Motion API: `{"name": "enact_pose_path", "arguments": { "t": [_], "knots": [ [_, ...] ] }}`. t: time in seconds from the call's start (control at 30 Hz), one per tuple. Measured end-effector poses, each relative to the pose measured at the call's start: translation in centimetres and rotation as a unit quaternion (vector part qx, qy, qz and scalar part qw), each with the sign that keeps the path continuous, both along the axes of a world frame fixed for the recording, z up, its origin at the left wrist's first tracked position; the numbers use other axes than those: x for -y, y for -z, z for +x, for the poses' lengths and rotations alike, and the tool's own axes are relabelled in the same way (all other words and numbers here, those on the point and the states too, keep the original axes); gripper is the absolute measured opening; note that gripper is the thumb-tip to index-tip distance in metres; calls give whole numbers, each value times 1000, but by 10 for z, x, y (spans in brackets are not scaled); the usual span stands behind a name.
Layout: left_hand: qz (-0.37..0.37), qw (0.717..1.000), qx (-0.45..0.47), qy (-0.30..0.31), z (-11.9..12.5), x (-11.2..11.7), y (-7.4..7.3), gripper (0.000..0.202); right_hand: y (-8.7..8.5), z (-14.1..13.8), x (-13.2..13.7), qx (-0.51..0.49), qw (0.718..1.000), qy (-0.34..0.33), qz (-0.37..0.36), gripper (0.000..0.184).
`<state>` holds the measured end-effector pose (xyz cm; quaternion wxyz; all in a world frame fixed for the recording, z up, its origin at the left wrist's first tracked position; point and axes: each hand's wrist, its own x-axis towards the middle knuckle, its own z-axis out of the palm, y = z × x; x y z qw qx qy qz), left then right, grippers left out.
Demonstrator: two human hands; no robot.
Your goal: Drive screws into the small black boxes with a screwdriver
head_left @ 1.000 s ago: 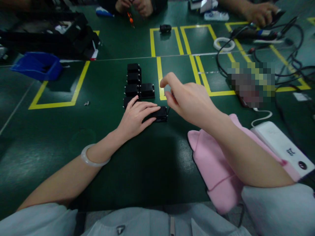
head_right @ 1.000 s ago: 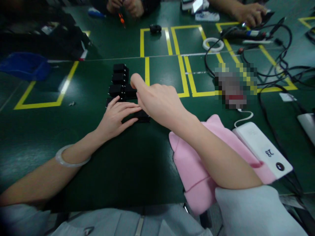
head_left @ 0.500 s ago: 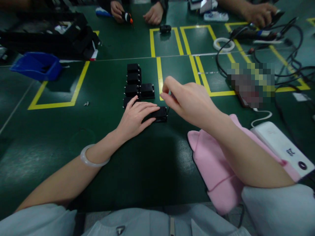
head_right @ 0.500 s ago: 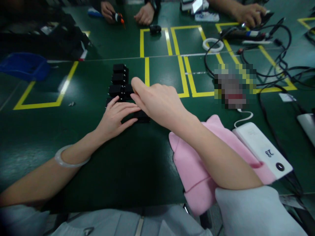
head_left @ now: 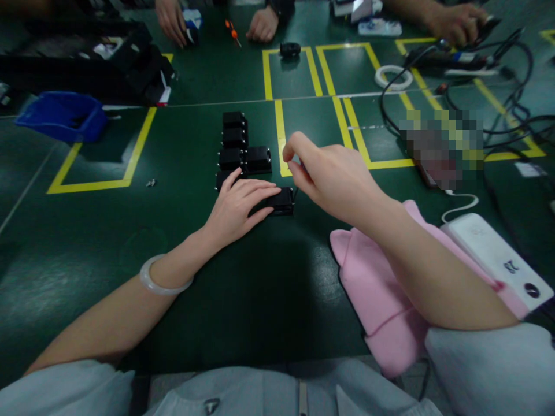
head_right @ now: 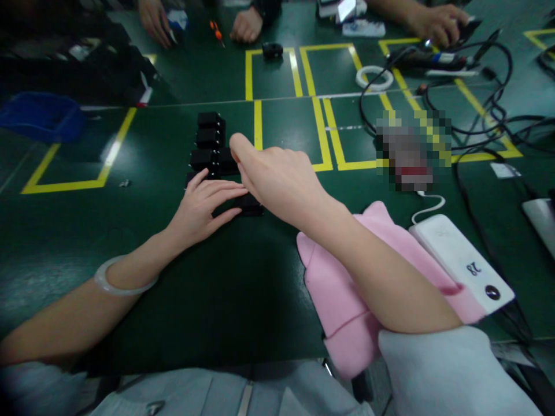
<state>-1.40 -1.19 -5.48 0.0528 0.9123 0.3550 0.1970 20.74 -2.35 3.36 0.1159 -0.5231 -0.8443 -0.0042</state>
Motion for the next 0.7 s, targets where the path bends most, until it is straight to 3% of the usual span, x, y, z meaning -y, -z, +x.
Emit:
{"name": "enact_pose_path", "arguments": {
  "t": [0.7],
  "knots": [
    [0, 1000, -2, 0, 0, 0, 0, 36, 0, 0, 0, -4, 1000, 4, 5, 35]
  ]
}}
